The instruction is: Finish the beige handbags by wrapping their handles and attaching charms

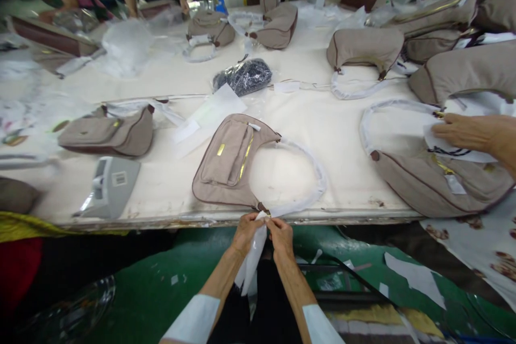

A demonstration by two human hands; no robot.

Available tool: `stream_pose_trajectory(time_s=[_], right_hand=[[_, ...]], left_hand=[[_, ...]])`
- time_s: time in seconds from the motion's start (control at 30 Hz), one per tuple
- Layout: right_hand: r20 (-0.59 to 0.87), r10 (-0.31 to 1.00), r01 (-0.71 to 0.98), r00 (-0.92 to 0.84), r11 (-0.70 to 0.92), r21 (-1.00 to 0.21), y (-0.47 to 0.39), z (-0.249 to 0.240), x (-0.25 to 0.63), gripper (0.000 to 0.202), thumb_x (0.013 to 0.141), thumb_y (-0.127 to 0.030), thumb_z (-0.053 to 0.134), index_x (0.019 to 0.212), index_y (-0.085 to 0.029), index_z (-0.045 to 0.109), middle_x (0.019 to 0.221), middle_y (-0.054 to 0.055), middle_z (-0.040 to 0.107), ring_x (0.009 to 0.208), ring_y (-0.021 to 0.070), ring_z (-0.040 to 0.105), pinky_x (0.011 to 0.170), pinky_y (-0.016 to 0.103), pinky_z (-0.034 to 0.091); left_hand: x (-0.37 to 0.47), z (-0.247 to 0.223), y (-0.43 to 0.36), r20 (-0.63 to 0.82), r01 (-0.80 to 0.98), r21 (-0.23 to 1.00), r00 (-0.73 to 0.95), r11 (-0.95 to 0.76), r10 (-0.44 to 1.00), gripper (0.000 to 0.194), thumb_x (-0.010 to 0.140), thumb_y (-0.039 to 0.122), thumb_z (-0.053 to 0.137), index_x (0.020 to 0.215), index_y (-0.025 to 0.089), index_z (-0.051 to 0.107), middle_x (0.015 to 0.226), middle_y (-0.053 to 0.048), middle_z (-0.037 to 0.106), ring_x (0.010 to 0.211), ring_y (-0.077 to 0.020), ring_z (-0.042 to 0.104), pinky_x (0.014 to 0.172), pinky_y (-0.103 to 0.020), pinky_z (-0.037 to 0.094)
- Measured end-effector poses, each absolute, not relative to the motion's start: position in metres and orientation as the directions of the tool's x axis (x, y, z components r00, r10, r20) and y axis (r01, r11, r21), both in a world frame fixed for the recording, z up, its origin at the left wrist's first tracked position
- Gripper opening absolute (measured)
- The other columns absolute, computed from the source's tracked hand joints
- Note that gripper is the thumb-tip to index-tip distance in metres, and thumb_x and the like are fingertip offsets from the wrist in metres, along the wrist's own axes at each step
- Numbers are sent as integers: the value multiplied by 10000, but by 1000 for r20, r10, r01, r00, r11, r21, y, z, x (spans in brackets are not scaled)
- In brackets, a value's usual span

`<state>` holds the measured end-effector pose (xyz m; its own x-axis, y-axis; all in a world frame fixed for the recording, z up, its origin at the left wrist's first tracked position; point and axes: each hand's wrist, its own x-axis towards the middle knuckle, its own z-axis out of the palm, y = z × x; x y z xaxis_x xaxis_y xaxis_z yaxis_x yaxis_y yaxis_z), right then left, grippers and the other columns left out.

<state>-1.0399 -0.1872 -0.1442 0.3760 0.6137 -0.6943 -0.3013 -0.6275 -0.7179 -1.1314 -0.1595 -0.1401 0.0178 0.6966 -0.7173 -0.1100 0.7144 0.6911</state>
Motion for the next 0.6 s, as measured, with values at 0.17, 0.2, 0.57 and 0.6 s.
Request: stream_pose_trajectory(time_s=[0.17, 0.2, 0.57, 0.6], right_hand=[[-637, 643, -317, 426, -553, -771, -192, -152, -1049, 288, 546, -422, 715, 636, -156, 650, 467, -54, 486, 467, 76, 356, 443, 230, 276], [-637, 646, -331, 420, -545, -770, -192, -153, -1050, 282, 541, -417, 717, 618, -157, 640, 458, -55, 481, 460, 75, 350, 441, 231, 271], [-669, 668, -455, 326, -510, -730, -187, -151, -1054, 341, 484, -426, 725, 613, -127, 626, 404, -62, 436, 416, 55, 317, 417, 216, 232], [-673, 666, -459, 323, -511, -727, -188, -150, -1054, 342, 480, -426, 725, 609, -126, 625, 401, -63, 433, 416, 53, 314, 416, 215, 229]], left_hand=[[-1134, -144, -164, -693, -138, 716, -24, 685, 720, 136, 549, 260, 687, 558, 128, 659, 441, 28, 533, 432, -92, 425, 447, -228, 249], [-1134, -144, -165, -690, -153, 718, -29, 679, 723, 144, 548, 266, 695, 562, 128, 659, 446, 28, 539, 433, -92, 430, 448, -227, 260], [-1149, -131, -167, -726, -337, 580, 200, 742, 658, 370, 455, 289, 785, 743, 87, 673, 533, -53, 637, 456, -153, 554, 497, -270, 418], [-1151, -131, -168, -728, -343, 569, 213, 748, 651, 382, 460, 289, 786, 760, 79, 677, 544, -57, 641, 463, -149, 556, 507, -269, 423]])
